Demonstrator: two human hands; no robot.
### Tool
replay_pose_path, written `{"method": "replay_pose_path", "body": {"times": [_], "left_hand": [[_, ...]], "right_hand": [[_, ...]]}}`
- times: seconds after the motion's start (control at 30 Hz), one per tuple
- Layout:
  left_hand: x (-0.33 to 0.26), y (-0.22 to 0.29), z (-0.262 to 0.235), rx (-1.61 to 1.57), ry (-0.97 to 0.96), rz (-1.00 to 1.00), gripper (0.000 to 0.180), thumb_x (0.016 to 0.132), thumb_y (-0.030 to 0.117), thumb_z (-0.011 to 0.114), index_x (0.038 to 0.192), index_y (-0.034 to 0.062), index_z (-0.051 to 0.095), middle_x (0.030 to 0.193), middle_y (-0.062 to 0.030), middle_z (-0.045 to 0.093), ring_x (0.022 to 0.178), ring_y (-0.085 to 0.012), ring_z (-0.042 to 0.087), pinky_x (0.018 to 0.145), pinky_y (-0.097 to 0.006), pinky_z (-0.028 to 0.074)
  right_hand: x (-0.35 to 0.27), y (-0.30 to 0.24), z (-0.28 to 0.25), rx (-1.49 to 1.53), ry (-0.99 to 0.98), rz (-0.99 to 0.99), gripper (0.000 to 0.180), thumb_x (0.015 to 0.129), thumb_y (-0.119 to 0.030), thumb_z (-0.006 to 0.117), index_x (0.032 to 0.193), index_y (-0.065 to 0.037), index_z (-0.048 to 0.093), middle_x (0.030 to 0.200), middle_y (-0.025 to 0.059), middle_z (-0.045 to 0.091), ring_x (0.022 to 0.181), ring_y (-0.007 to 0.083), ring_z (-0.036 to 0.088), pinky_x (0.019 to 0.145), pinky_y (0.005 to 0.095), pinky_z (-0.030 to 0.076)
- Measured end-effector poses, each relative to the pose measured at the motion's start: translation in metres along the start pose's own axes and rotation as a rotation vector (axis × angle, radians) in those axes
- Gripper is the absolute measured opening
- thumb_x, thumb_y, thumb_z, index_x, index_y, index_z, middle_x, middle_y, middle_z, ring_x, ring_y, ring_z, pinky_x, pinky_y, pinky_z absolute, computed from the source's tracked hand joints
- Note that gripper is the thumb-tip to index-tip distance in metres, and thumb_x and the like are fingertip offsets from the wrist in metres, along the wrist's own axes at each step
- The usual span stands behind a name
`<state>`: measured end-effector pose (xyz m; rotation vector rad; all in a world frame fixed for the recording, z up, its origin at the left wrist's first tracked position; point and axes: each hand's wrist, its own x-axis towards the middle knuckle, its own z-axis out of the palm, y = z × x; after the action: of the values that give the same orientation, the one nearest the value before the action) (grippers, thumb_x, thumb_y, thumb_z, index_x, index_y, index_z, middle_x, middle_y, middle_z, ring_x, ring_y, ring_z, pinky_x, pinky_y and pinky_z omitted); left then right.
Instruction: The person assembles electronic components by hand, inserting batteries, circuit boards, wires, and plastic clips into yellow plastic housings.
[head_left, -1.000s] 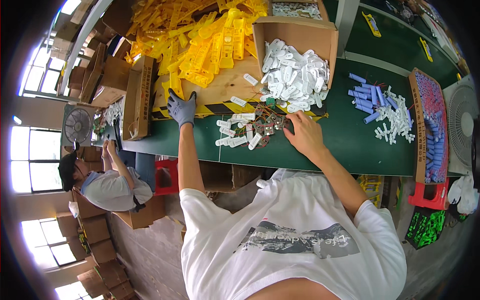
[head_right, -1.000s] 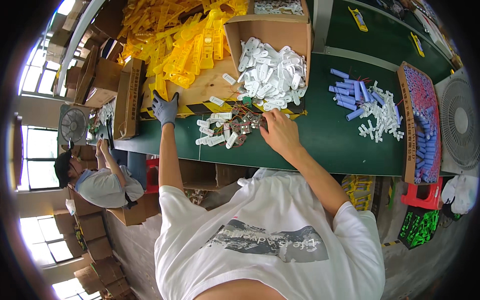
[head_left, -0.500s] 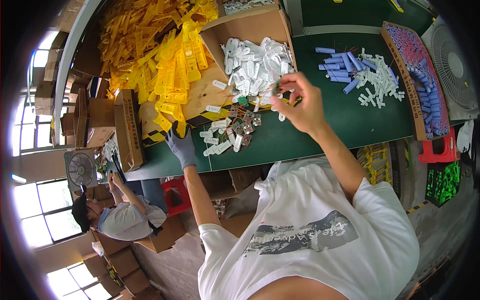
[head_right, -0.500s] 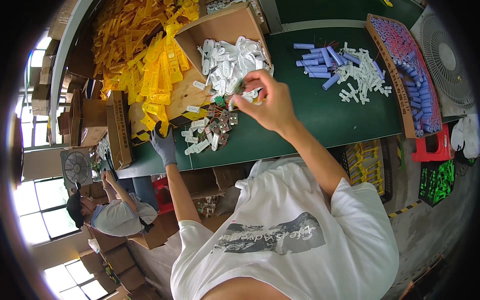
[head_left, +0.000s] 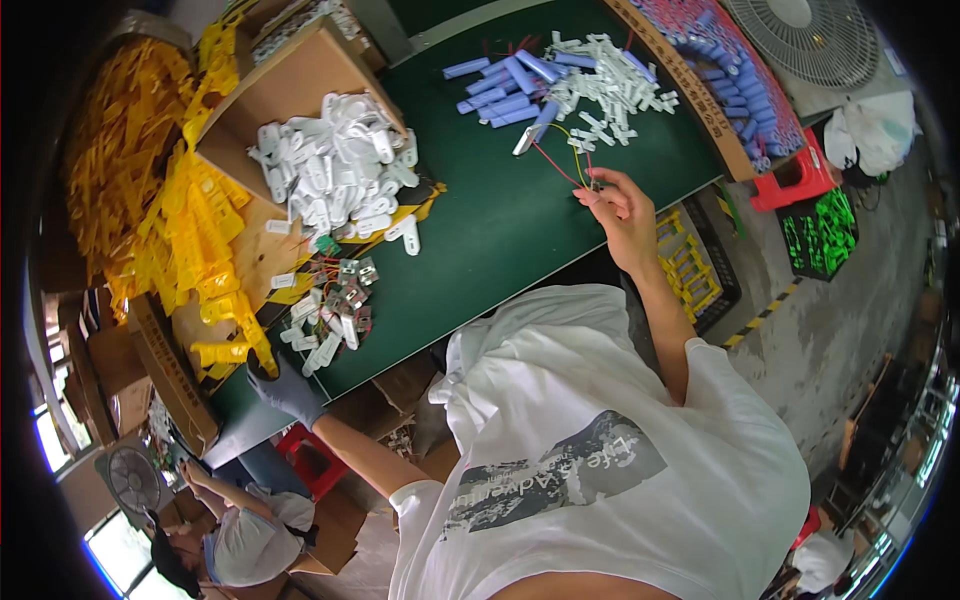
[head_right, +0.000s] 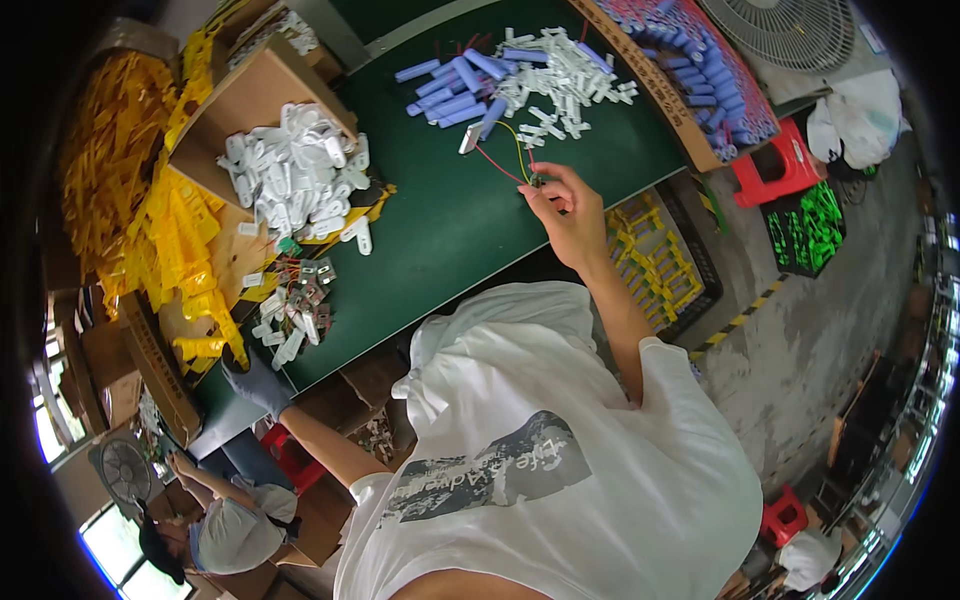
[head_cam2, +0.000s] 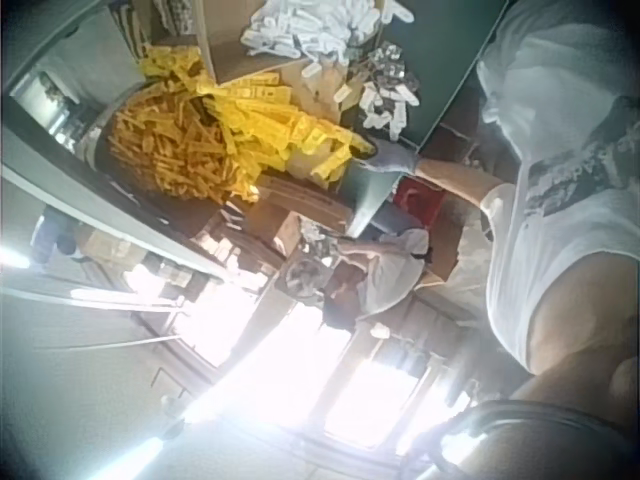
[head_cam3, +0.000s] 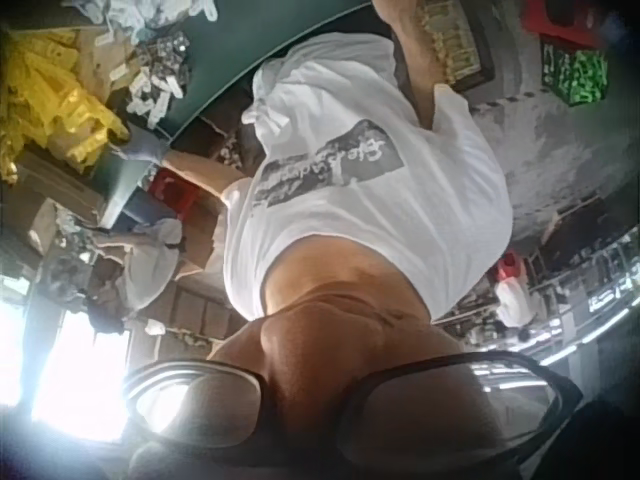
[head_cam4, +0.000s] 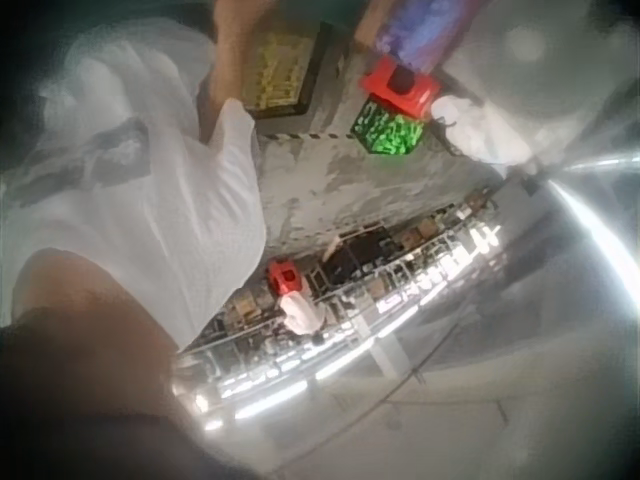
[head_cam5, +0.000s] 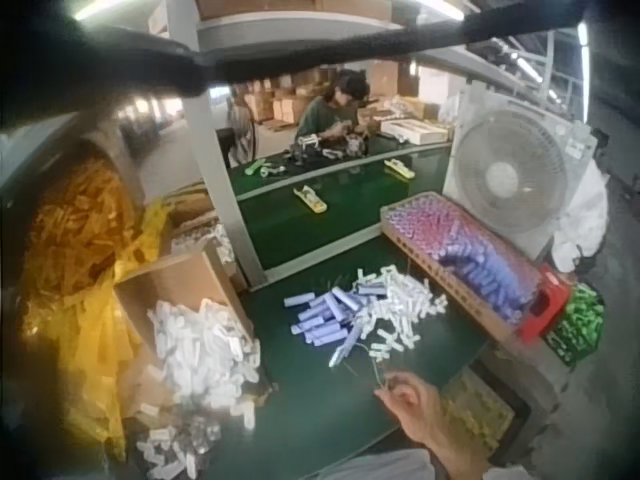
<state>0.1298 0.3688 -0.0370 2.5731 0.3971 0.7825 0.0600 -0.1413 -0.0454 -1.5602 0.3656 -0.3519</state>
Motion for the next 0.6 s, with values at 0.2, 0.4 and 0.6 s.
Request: {"method": "replay_pose_path", "body": {"times": [0.2,0.4,0.6], "left_hand": [[-0.018,-0.043,0.0,-0.65,0.148,-0.148,0.051,0.082,-0.008,0.062,0.13,-0.002,0.045,0.117,-0.0161,0.058,0.101,-0.0243,0.058,0.087,-0.035,0.053],[-0.013,-0.021,-0.004,-0.683,-0.051,-0.133,0.049,0.083,-0.008,0.061,0.129,-0.0015,0.046,0.114,-0.0165,0.059,0.1,-0.0234,0.059,0.084,-0.033,0.053],[-0.026,0.001,-0.026,-0.67,-0.249,-0.132,0.046,0.084,-0.007,0.059,0.128,-0.0009,0.047,0.111,-0.0169,0.06,0.098,-0.0223,0.059,0.081,-0.03,0.052]], "right_hand": [[-0.003,-0.01,-0.004,-0.019,0.154,-0.325,0.037,0.083,-0.006,0.067,0.116,0.0,0.054,0.106,0.0148,0.068,0.089,0.0149,0.066,0.071,0.025,0.052],[0.018,-0.038,-0.018,-0.358,0.199,-0.552,0.041,0.079,-0.007,0.069,0.118,-0.001,0.057,0.111,0.0131,0.067,0.097,0.019,0.065,0.075,0.0284,0.052],[0.031,-0.06,-0.004,0.002,0.046,-0.524,0.04,0.086,-0.01,0.061,0.122,0.004,0.052,0.113,0.0163,0.066,0.1,0.0206,0.065,0.077,0.0276,0.051]]}}
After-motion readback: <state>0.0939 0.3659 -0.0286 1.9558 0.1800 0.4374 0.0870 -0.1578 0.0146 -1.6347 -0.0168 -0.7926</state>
